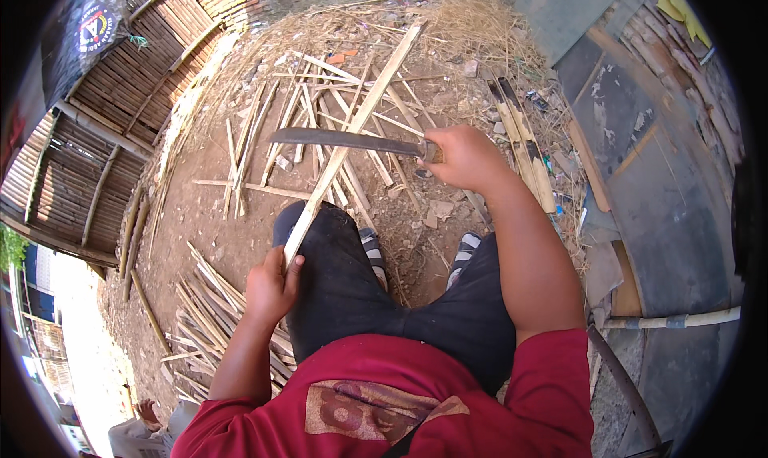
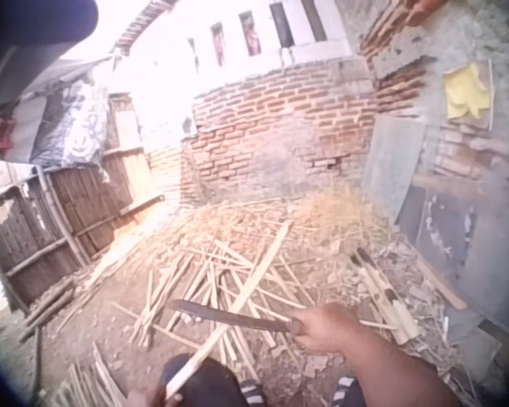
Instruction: The person uses a machete to shave and smooth the edges of thin strips of bamboo while sitting on the ground. The person handles several bamboo strips one at a time, removing excess material from their sides.
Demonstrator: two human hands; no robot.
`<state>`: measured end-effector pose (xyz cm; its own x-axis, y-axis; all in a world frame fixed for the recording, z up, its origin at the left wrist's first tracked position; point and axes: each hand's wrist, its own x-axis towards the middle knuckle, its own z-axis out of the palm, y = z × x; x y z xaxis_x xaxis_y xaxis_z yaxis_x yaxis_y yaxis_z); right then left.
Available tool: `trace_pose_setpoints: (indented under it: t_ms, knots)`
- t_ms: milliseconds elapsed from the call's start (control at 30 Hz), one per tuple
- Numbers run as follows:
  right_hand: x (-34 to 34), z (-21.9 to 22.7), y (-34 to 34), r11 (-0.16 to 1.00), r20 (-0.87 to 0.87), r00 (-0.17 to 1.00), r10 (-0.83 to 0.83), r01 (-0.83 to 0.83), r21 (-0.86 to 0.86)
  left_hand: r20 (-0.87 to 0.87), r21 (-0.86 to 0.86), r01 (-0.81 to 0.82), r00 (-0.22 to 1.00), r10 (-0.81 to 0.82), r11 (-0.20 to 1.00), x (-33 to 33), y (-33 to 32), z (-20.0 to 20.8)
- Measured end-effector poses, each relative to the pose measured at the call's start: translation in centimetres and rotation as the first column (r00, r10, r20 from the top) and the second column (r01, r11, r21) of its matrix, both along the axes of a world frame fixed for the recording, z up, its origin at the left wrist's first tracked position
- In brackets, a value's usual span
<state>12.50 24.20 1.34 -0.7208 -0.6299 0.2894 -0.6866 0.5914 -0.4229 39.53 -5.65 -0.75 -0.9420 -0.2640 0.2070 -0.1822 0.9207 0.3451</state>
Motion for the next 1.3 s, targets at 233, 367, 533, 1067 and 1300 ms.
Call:
trace_pose_setpoints:
  t_ms: [233,367,533,1067,1300]
  knots:
    - [-0.7,0.9,0.8,0.998,0.060,0.997,-0.054,0.052,0.037,-0.008,0.003,-0.003,1.000,0.003,1.000,0.5,0.0,0.0]
    - [-1.5,1.0,1.3,0.982,0.045,0.981,-0.191,0.191,0.010,-0.001,0.003,-0.004,1.000,0.004,1.000,0.6,-0.4,-0.3]
    - [1.8,0.7,-1.4,0.978,-0.025,0.985,0.168,-0.163,0.129,-0.003,0.017,0.011,1.000,-0.011,1.000,0.2,-0.2,-0.7]
    - [1.5,1.0,-1.3,0.987,-0.044,0.990,0.134,-0.129,0.099,0.004,0.031,-0.002,1.000,0.002,1.000,0.5,0.1,-0.2]
    - [-1.3,0.4,0.7,0.987,0.033,0.987,-0.158,0.159,-0.035,-0.003,0.027,-0.005,1.000,0.006,1.000,0.7,-0.9,-0.4]
